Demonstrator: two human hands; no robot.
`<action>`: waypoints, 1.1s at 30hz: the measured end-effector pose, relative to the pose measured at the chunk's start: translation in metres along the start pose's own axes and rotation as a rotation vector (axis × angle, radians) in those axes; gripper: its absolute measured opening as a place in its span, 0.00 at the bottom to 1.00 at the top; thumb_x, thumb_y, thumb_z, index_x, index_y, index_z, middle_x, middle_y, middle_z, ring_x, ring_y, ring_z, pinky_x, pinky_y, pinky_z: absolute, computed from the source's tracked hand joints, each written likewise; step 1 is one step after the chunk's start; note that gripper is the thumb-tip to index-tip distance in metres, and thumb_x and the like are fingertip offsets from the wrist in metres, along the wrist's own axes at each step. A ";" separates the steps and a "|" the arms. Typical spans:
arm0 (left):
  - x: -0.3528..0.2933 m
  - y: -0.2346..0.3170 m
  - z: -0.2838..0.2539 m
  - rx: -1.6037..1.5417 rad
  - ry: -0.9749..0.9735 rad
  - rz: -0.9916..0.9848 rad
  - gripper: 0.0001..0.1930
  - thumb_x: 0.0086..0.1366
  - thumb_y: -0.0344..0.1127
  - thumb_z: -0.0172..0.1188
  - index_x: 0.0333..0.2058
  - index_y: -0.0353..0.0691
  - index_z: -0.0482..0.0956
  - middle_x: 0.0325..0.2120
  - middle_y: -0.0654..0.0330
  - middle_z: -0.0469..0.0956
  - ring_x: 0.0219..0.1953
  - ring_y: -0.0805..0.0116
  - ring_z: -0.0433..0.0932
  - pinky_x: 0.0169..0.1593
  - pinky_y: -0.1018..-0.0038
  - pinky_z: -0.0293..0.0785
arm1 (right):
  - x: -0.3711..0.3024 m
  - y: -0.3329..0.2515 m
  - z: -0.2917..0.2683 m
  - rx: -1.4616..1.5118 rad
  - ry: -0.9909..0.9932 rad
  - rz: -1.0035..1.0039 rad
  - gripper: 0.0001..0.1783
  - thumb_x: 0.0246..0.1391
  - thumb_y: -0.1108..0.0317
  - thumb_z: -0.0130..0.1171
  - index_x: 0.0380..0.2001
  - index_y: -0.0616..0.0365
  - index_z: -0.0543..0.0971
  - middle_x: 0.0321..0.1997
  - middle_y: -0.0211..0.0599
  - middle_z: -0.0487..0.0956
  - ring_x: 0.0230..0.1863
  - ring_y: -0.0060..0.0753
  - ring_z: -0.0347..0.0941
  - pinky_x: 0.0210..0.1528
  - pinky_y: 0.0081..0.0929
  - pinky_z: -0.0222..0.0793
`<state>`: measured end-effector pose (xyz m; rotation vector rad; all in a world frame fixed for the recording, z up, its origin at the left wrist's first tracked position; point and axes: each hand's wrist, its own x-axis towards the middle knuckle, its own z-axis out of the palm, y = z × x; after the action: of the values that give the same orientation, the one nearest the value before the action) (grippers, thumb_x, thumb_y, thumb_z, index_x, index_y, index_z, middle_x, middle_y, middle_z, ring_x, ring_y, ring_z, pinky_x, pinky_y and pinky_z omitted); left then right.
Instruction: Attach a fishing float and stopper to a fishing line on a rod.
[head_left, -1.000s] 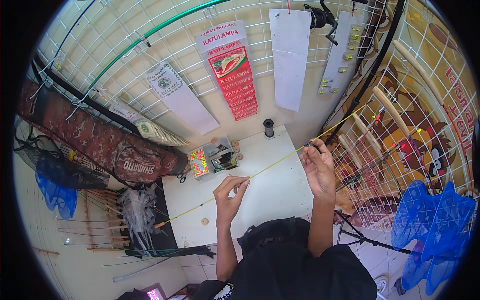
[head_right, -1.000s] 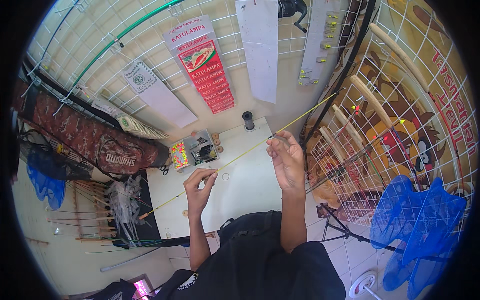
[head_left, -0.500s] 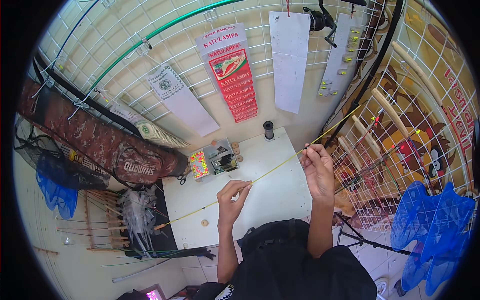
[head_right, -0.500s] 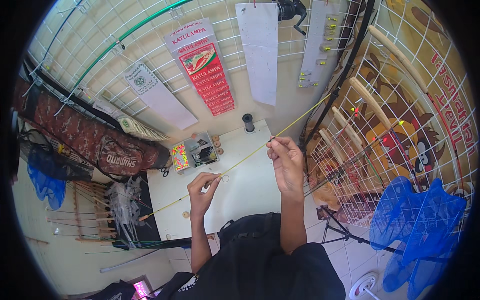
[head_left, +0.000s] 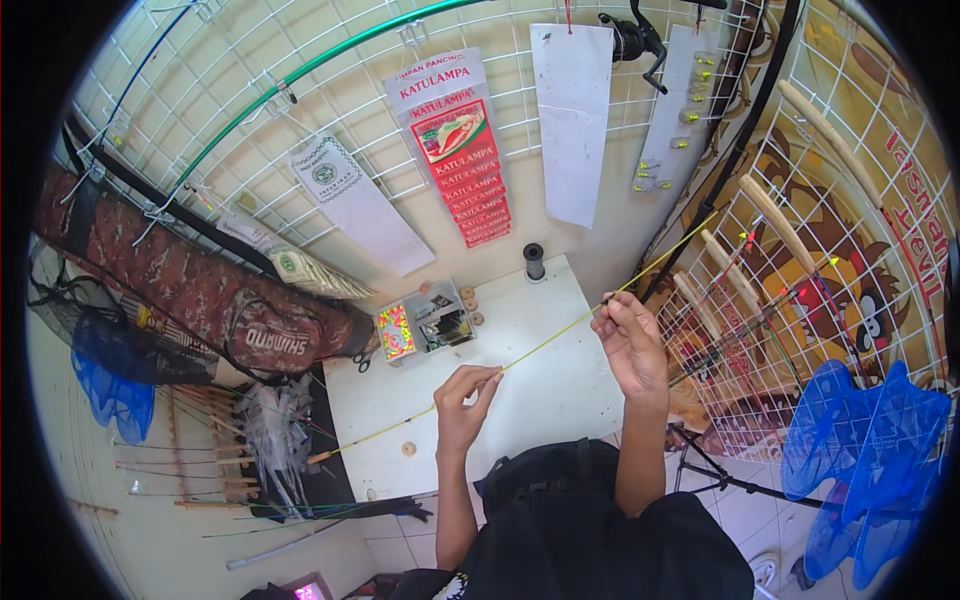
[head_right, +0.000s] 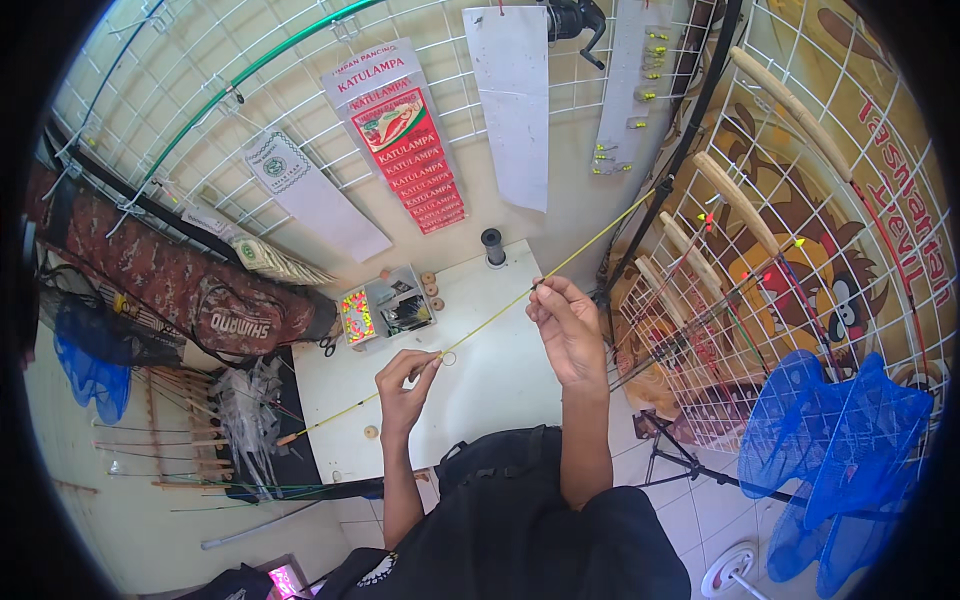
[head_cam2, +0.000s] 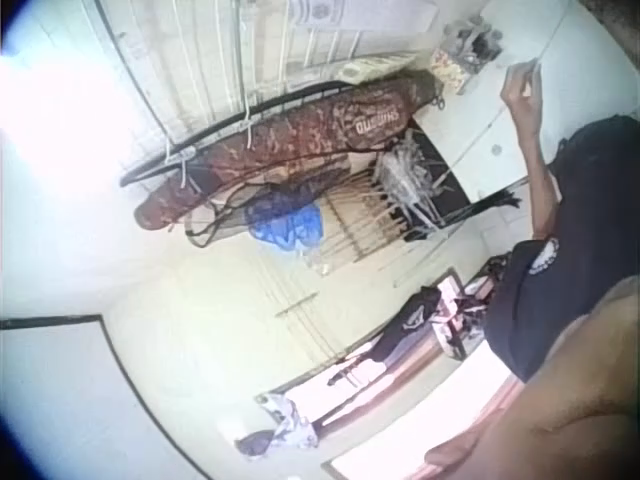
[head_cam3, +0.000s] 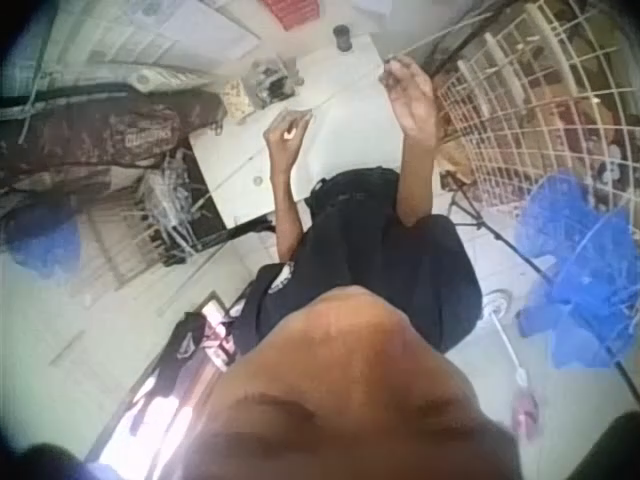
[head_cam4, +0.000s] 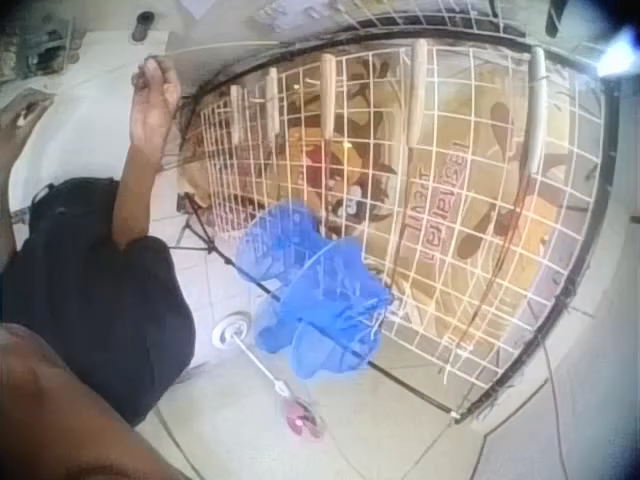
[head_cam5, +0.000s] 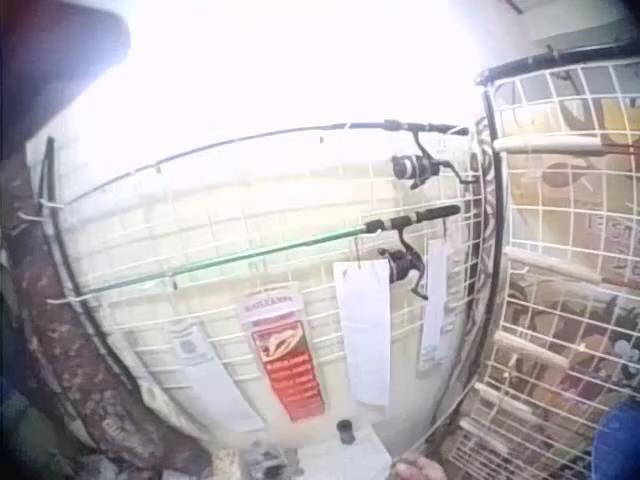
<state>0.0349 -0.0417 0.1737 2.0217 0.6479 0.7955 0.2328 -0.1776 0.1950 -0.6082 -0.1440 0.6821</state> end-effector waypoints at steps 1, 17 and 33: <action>-0.001 0.000 -0.001 -0.002 0.005 0.001 0.05 0.57 0.24 0.65 0.33 0.35 0.84 0.27 0.60 0.80 0.26 0.77 0.73 0.29 0.81 0.66 | 0.000 -0.001 -0.002 -0.007 -0.035 0.027 0.07 0.55 0.75 0.60 0.38 0.64 0.78 0.33 0.31 0.77 0.31 0.19 0.69 0.38 0.20 0.66; -0.005 -0.007 -0.005 -0.029 -0.023 0.012 0.05 0.57 0.24 0.65 0.33 0.35 0.84 0.27 0.60 0.81 0.24 0.79 0.71 0.27 0.81 0.64 | 0.007 -0.005 -0.022 -0.097 -0.174 0.173 0.16 0.54 0.75 0.61 0.46 0.71 0.76 0.29 0.32 0.76 0.31 0.22 0.70 0.40 0.21 0.66; -0.007 -0.007 -0.007 -0.006 -0.065 -0.041 0.06 0.57 0.25 0.64 0.35 0.36 0.84 0.27 0.59 0.80 0.25 0.75 0.74 0.30 0.78 0.69 | 0.004 -0.009 -0.020 -0.184 -0.102 0.121 0.11 0.54 0.75 0.62 0.40 0.60 0.74 0.28 0.31 0.76 0.32 0.24 0.74 0.41 0.24 0.68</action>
<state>0.0241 -0.0394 0.1692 2.0136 0.6470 0.7035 0.2472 -0.1903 0.1832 -0.7638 -0.2685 0.8228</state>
